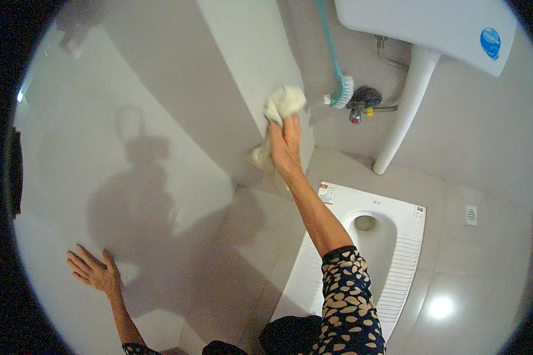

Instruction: The person cleans a bathroom by wiping the walls and toilet tank with a cloth, scrubbing the squat toilet with a brush, and wiping the sink and faucet. The person rinses the cloth under running water and continues to wipe the sink basin and surrounding surfaces.

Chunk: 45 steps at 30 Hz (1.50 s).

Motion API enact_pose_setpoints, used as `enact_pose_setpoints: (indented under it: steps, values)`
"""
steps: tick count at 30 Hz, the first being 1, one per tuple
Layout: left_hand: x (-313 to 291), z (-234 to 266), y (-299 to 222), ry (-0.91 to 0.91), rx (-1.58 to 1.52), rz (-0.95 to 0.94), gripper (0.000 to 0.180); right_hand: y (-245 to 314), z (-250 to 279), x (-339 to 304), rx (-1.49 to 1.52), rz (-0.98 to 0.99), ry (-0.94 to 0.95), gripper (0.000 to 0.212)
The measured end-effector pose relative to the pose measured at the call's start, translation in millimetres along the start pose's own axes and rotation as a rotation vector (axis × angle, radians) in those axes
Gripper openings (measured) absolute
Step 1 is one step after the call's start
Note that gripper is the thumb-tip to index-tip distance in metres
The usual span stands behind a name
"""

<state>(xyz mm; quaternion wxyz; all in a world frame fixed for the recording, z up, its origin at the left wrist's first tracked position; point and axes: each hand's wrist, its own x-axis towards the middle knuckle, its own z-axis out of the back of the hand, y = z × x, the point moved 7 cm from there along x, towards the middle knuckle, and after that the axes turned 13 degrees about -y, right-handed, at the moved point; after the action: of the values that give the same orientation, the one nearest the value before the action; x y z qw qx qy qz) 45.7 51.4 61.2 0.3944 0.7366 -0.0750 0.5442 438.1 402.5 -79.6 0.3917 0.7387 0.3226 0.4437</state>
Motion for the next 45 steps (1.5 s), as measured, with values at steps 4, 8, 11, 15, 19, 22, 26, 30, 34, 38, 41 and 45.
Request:
enact_pose_setpoints:
  steps: [4,8,11,15,19,22,26,30,34,38,41,45]
  values:
    - [14.3,10.8,-8.6,-0.027,0.004,-0.035,0.072,60.1,-9.9,47.9,-0.051,0.310,-0.045,0.036]
    - [18.3,11.8,-9.4,-0.033,0.016,-0.051,0.072,16.9,-7.0,100.5,0.064,0.224,-0.169,0.025]
    - [16.9,9.9,-7.6,-0.021,0.033,-0.060,0.072,-33.0,-3.7,111.7,0.061,-0.011,-0.136,0.025]
    - [12.8,3.7,-10.3,-0.038,0.037,-0.063,0.072,-107.7,11.8,112.6,0.055,-0.176,-0.169,0.030]
    - [20.3,13.3,-7.7,-0.030,0.041,-0.062,0.069,-154.0,25.9,65.9,-0.064,-0.333,-0.171,0.034]
    - [12.8,10.3,-10.4,-0.032,0.037,-0.061,0.069,-223.9,50.9,16.9,-0.110,-0.482,-0.158,0.044]
    - [16.7,14.8,-8.2,-0.025,0.030,-0.057,0.070,-263.1,57.4,-67.1,0.091,-0.826,-0.267,0.045]
    - [14.6,9.8,-10.6,-0.012,0.007,-0.038,0.072,-247.4,58.9,-49.5,0.129,-0.728,-0.332,0.039]
    - [12.8,11.8,4.5,0.032,0.026,-0.029,0.073,-124.2,19.2,7.2,0.217,-0.488,-0.192,0.037]
    - [3.4,7.4,5.8,0.055,-0.041,0.017,0.075,43.2,-7.1,49.7,0.220,-0.113,-0.133,0.028]
    - [1.1,5.3,7.4,0.044,-0.057,0.013,0.078,173.4,-31.5,45.0,-0.026,0.759,-0.365,0.025]
    - [2.0,7.7,12.2,0.057,-0.047,0.018,0.075,255.0,-92.1,29.8,-0.450,1.364,-0.520,0.035]
